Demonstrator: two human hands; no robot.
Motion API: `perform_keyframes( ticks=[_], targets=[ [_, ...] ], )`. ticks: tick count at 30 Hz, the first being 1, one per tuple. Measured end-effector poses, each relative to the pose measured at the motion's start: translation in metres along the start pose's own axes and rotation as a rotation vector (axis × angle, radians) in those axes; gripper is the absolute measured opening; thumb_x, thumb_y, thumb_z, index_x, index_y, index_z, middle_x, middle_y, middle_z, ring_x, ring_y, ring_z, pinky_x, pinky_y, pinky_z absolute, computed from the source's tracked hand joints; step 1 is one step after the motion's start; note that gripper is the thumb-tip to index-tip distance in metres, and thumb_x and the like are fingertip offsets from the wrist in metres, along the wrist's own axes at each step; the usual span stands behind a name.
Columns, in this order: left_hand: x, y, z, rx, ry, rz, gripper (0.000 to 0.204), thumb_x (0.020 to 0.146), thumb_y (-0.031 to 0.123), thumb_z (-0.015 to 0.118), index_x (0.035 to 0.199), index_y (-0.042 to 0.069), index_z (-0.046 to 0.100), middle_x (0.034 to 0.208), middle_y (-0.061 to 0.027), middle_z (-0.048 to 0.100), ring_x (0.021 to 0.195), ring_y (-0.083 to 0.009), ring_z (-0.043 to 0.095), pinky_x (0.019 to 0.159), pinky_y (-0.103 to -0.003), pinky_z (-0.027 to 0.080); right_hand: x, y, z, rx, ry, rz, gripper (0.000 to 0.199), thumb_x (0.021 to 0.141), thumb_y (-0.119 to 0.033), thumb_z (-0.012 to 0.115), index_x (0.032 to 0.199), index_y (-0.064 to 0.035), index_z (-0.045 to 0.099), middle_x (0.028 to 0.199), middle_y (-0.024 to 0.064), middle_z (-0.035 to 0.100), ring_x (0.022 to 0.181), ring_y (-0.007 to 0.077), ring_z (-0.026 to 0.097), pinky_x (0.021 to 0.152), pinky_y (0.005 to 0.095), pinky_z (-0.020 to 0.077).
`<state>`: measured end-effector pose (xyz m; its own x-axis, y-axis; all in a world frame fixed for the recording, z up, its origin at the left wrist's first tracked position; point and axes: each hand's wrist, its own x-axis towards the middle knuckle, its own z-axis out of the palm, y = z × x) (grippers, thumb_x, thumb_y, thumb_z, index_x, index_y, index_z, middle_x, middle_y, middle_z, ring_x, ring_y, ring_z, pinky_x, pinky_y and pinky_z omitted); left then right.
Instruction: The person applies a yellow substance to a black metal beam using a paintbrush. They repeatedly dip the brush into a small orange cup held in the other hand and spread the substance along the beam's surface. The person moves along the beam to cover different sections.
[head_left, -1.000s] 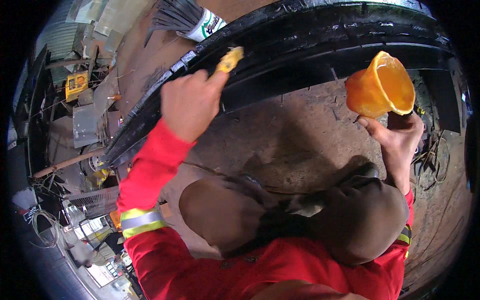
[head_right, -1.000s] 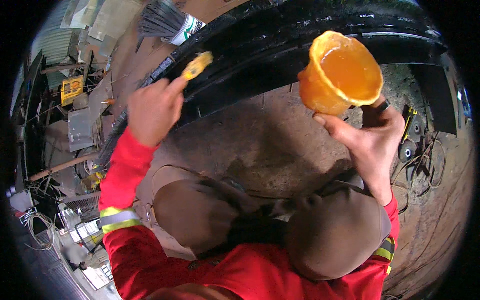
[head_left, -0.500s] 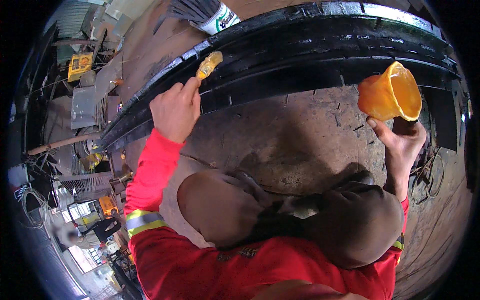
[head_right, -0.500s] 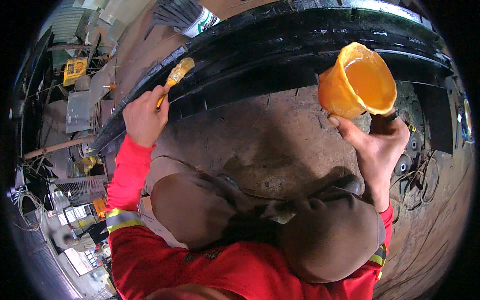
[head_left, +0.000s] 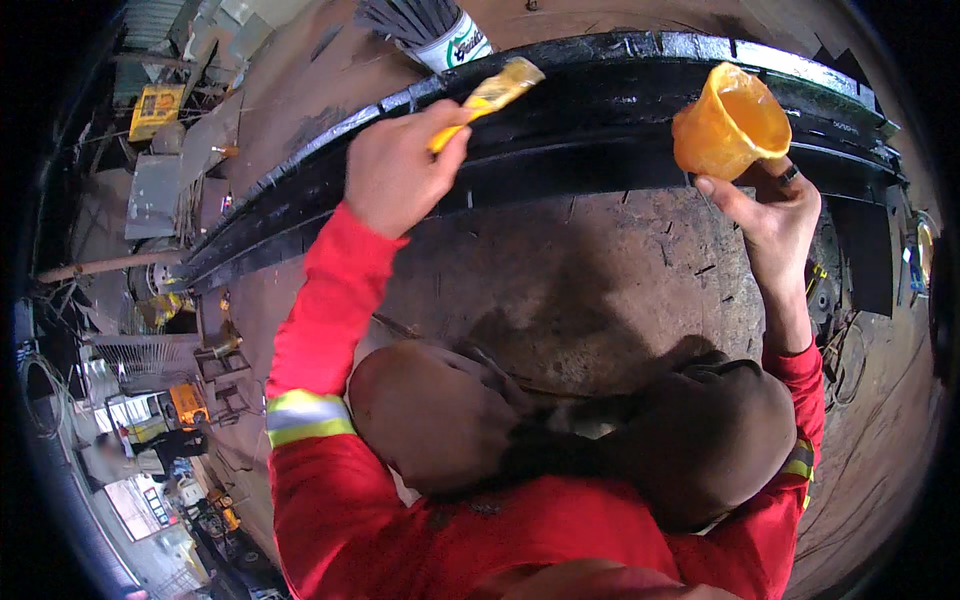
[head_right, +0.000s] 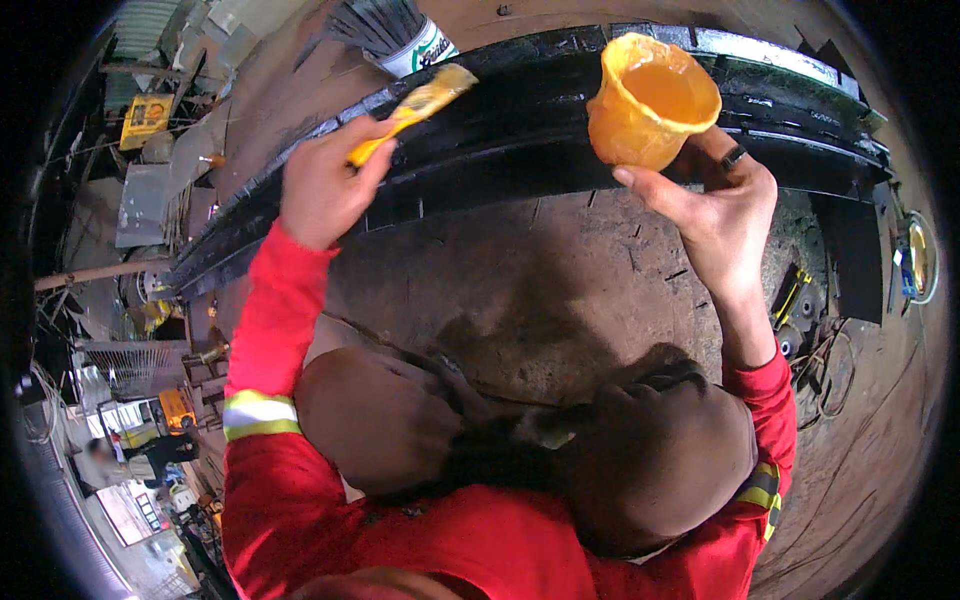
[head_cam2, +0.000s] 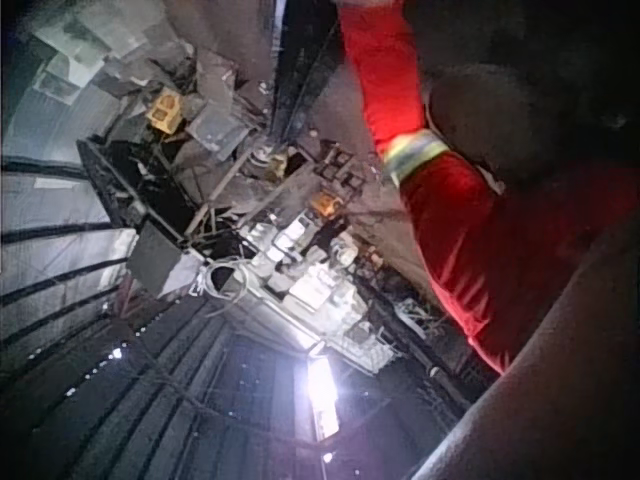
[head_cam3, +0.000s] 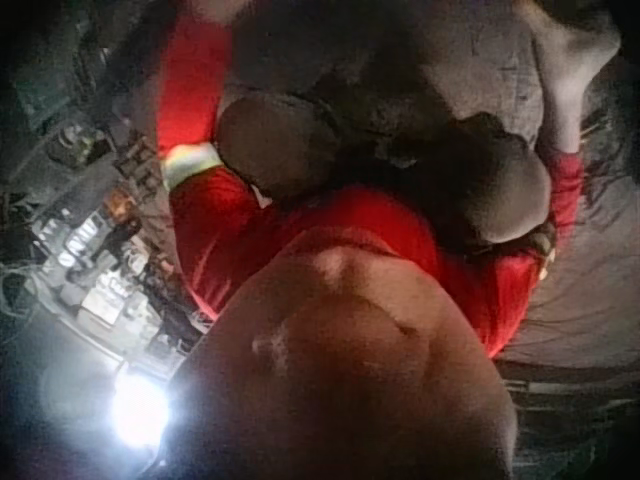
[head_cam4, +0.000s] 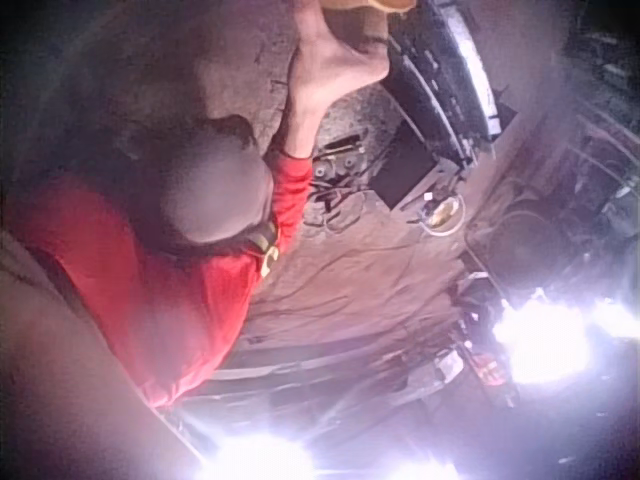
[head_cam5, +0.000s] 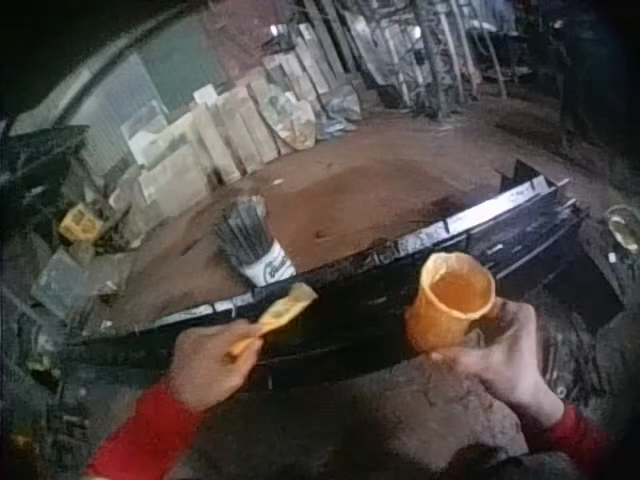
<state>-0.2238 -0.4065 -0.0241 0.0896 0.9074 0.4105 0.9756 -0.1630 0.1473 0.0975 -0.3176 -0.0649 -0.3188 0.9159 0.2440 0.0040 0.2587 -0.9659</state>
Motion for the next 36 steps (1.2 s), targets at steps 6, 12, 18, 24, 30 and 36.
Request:
perform_keyframes(
  ticks=[6,12,18,24,30,36],
  targets=[
    [-0.044,-0.016,-0.009,0.122,-0.259,-0.116,0.014,0.085,0.015,0.065,0.098,0.010,0.064,0.068,-0.0127,0.062,0.059,-0.0312,0.062,0.054,-0.038,0.045,-0.002,-0.001,0.005,0.004,0.006,-0.020,0.045,0.071,-0.006,0.083,0.110,0.0056,0.065,0.095,0.0094,0.071,0.084,0.0114,0.065,0.080,0.0249,0.0508],
    [0.002,-0.032,0.011,-0.184,-0.128,-0.137,0.016,0.086,0.019,0.066,0.095,0.005,0.066,0.073,-0.0155,0.065,0.064,-0.0304,0.064,0.060,-0.040,0.047,-0.021,0.004,-0.013,0.008,0.195,0.114,0.047,0.069,-0.008,0.084,0.110,0.0053,0.065,0.097,0.0089,0.071,0.090,0.0125,0.065,0.086,0.0267,0.0475],
    [0.015,-0.030,-0.011,-0.337,-0.014,-0.252,0.019,0.088,0.018,0.067,0.103,0.005,0.068,0.074,-0.0062,0.065,0.066,-0.0098,0.059,0.060,-0.028,0.046,-0.051,0.020,-0.031,-0.170,0.187,0.116,0.050,0.066,-0.004,0.086,0.110,0.0066,0.064,0.105,0.0101,0.068,0.103,0.0155,0.062,0.097,0.0320,0.0427],
    [0.075,0.003,0.008,-0.119,-0.369,0.015,0.018,0.087,0.012,0.067,0.101,0.001,0.068,0.083,-0.0088,0.068,0.076,-0.0111,0.061,0.071,-0.026,0.047,-0.069,0.021,-0.041,-0.139,0.180,0.124,0.044,0.067,-0.008,0.087,0.105,0.0047,0.067,0.099,0.0078,0.070,0.095,0.0141,0.064,0.092,0.0294,0.0460],
    [0.107,0.036,0.011,0.049,-0.293,0.215,0.013,0.083,0.008,0.069,0.095,0.004,0.068,0.077,-0.0142,0.066,0.068,-0.0249,0.066,0.064,-0.031,0.049,-0.068,0.022,-0.044,-0.067,0.184,0.127,0.038,0.068,-0.007,0.085,0.101,0.0034,0.069,0.095,0.0058,0.070,0.091,0.0129,0.064,0.088,0.0287,0.0471],
    [0.103,0.065,0.026,-0.022,-0.083,0.387,0.017,0.079,0.011,0.072,0.095,0.010,0.069,0.074,-0.0113,0.064,0.063,-0.0299,0.062,0.055,-0.039,0.046,-0.079,0.026,-0.057,-0.018,0.213,0.255,0.038,0.066,-0.010,0.086,0.097,0.0029,0.070,0.092,0.0075,0.069,0.088,0.0142,0.065,0.083,0.0286,0.0480]
  ],
)
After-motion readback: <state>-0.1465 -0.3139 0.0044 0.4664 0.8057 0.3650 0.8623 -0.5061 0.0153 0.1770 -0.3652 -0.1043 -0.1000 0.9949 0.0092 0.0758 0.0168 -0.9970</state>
